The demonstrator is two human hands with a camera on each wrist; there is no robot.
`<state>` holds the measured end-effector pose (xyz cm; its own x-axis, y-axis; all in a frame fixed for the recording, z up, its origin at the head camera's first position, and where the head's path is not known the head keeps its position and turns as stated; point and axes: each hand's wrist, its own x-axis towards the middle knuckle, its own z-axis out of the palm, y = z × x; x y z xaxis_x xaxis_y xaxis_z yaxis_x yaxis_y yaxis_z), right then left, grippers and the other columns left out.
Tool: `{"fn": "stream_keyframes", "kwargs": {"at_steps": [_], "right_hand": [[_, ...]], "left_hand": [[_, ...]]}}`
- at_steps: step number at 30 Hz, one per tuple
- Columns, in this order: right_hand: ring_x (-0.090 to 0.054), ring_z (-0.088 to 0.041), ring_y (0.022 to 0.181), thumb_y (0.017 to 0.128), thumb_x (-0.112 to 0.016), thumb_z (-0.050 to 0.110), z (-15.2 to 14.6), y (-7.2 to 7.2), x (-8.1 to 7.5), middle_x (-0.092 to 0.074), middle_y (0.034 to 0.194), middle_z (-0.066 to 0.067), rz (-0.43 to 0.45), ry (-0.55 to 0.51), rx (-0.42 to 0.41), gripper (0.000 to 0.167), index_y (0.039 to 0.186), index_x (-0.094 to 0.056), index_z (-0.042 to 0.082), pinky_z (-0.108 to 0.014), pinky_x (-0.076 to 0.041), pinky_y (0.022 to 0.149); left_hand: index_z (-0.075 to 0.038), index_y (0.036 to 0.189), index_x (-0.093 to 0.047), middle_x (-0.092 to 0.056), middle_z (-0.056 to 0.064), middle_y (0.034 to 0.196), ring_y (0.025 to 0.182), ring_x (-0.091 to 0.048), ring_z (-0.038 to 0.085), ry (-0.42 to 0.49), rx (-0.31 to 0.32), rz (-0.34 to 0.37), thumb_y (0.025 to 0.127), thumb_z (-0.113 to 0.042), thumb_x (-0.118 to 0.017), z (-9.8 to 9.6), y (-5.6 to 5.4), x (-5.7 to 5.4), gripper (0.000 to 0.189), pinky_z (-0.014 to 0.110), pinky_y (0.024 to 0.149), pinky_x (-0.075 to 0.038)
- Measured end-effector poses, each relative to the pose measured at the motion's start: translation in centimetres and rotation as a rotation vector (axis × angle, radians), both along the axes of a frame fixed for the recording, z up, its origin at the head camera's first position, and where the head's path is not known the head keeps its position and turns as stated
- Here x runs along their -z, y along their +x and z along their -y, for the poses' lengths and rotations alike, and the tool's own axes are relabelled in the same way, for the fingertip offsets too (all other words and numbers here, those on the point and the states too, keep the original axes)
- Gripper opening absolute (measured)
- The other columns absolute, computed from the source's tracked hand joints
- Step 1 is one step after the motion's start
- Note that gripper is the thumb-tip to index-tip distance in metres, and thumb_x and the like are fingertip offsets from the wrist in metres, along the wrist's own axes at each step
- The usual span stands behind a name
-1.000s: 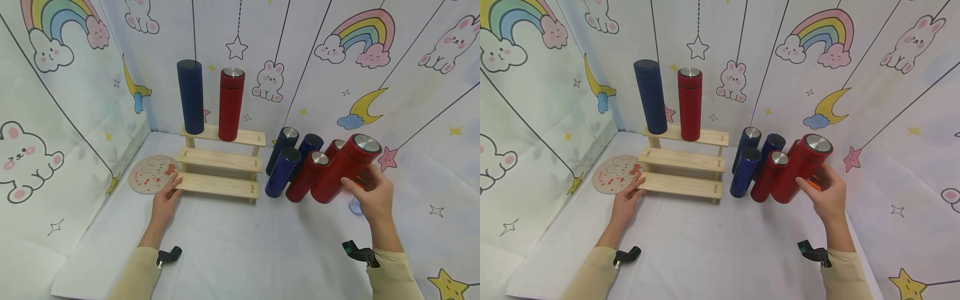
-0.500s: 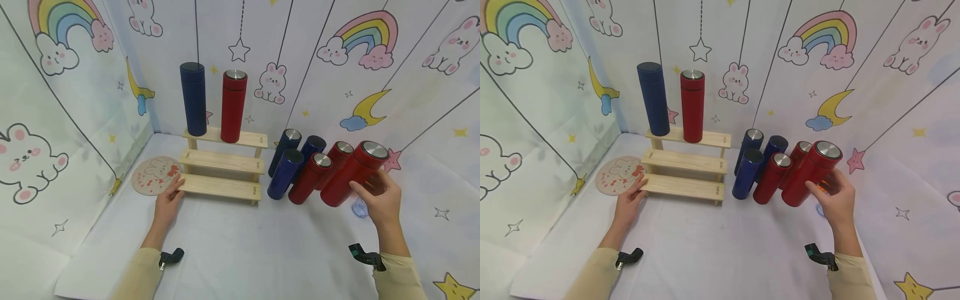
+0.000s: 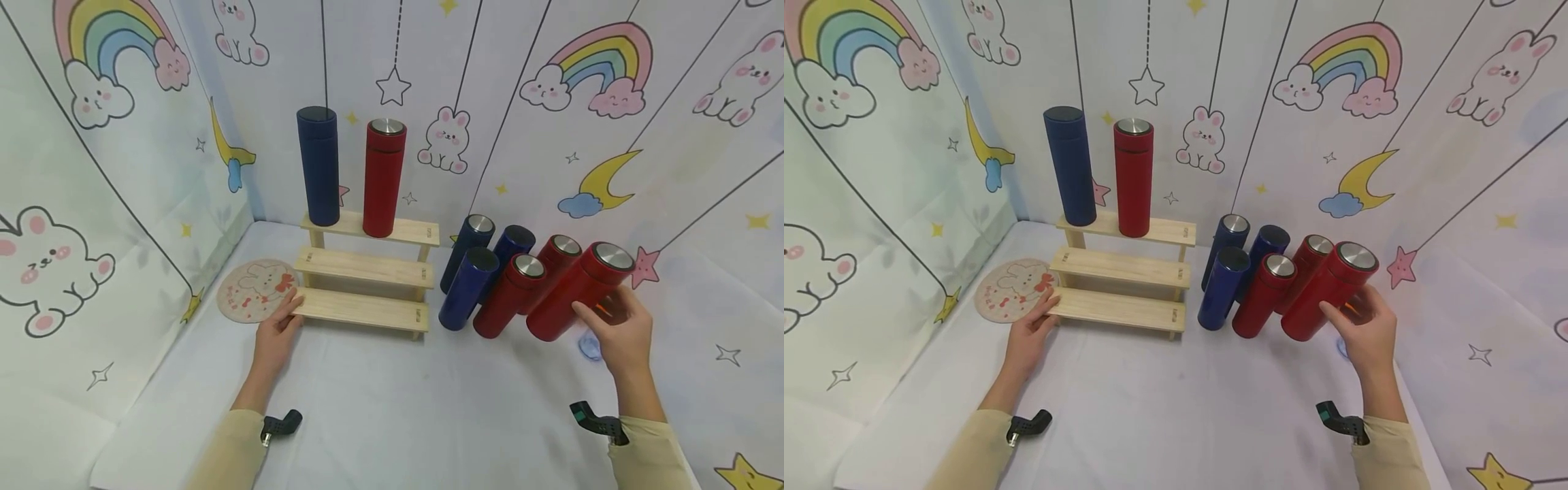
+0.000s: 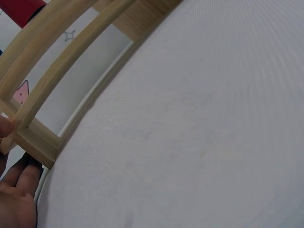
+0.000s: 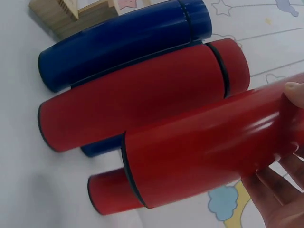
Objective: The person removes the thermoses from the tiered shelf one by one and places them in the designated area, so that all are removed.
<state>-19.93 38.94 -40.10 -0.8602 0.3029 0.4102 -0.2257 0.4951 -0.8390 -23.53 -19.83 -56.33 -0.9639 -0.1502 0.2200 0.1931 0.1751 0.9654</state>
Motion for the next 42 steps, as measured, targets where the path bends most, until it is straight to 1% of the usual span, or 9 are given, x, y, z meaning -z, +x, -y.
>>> {"fn": "stream_keyframes", "kwargs": {"at_steps": [2,9,17,21,28,31,36,39,42], "right_hand": [[-0.064,-0.013,0.126,0.096,-0.082,0.007,-0.1,-0.1,0.4,-0.065,0.146,-0.001,0.007,0.000,0.004,0.067,0.158,-0.059,0.022,-0.012,-0.054,0.093],[-0.063,-0.014,0.129,0.097,-0.082,0.011,-0.5,-0.5,1.6,-0.063,0.148,-0.001,0.050,0.003,0.023,0.068,0.159,-0.057,0.023,-0.013,-0.053,0.095],[-0.062,-0.017,0.133,0.098,-0.083,0.012,-0.9,-1.0,2.6,-0.062,0.151,-0.003,0.084,0.001,0.054,0.069,0.160,-0.056,0.024,-0.014,-0.053,0.097],[-0.062,-0.019,0.134,0.098,-0.084,0.016,-1.1,-1.3,3.5,-0.062,0.152,-0.004,0.112,0.015,0.065,0.070,0.161,-0.055,0.024,-0.013,-0.053,0.097],[-0.062,-0.020,0.134,0.098,-0.084,0.019,-1.4,-1.3,5.0,-0.060,0.154,-0.008,0.157,0.032,0.067,0.073,0.163,-0.051,0.023,-0.013,-0.052,0.097],[-0.063,-0.015,0.131,0.098,-0.084,0.017,-1.5,-1.5,5.6,-0.062,0.152,-0.007,0.153,0.025,0.058,0.072,0.163,-0.052,0.022,-0.012,-0.052,0.097],[-0.062,-0.004,0.120,0.096,-0.085,0.013,-1.6,-1.8,6.5,-0.065,0.143,0.001,0.133,-0.006,0.040,0.071,0.160,-0.055,0.016,-0.010,-0.052,0.095],[-0.062,-0.006,0.122,0.096,-0.085,0.012,-1.4,-1.9,6.8,-0.064,0.143,0.001,0.130,-0.006,0.034,0.070,0.160,-0.054,0.015,-0.010,-0.052,0.095],[-0.062,-0.012,0.129,0.097,-0.084,0.014,-1.4,-1.8,7.0,-0.061,0.148,-0.003,0.139,-0.002,0.037,0.071,0.161,-0.053,0.016,-0.010,-0.051,0.096]], "left_hand": [[-0.001,0.148,-0.064,-0.042,0.008,0.170,0.153,-0.044,0.030,-0.002,-0.001,0.000,0.107,0.003,-0.064,0.0,0.0,0.0,0.042,0.011,0.106,-0.046],[-0.004,0.148,-0.066,-0.043,0.001,0.170,0.153,-0.045,0.026,-0.011,-0.013,0.028,0.107,0.002,-0.065,-0.1,0.0,-0.1,0.042,0.011,0.106,-0.046],[-0.001,0.149,-0.065,-0.043,0.008,0.170,0.153,-0.044,0.030,-0.009,-0.002,0.000,0.107,0.003,-0.065,-0.1,-0.2,0.1,0.042,0.011,0.106,-0.046],[-0.001,0.149,-0.065,-0.042,0.007,0.171,0.154,-0.043,0.028,-0.018,0.001,-0.006,0.107,0.002,-0.065,0.0,-0.2,0.0,0.042,0.010,0.106,-0.045],[-0.001,0.148,-0.065,-0.044,0.004,0.170,0.153,-0.043,0.027,-0.035,0.004,0.004,0.107,0.001,-0.065,0.0,0.2,0.0,0.041,0.009,0.105,-0.044],[-0.002,0.149,-0.065,-0.044,0.002,0.170,0.153,-0.044,0.025,-0.041,-0.002,0.011,0.108,0.000,-0.065,0.0,0.2,0.0,0.041,0.009,0.105,-0.044],[-0.002,0.148,-0.065,-0.044,0.004,0.169,0.153,-0.044,0.026,-0.037,-0.012,0.012,0.107,0.002,-0.065,0.0,0.3,0.0,0.042,0.009,0.105,-0.044],[-0.002,0.148,-0.065,-0.044,0.005,0.169,0.153,-0.044,0.027,-0.032,-0.018,0.010,0.107,0.003,-0.065,0.0,0.3,0.1,0.042,0.009,0.106,-0.044],[-0.001,0.148,-0.065,-0.044,0.005,0.169,0.154,-0.043,0.027,-0.025,-0.014,0.005,0.107,0.003,-0.065,0.0,0.3,0.0,0.041,0.010,0.107,-0.044]]}}
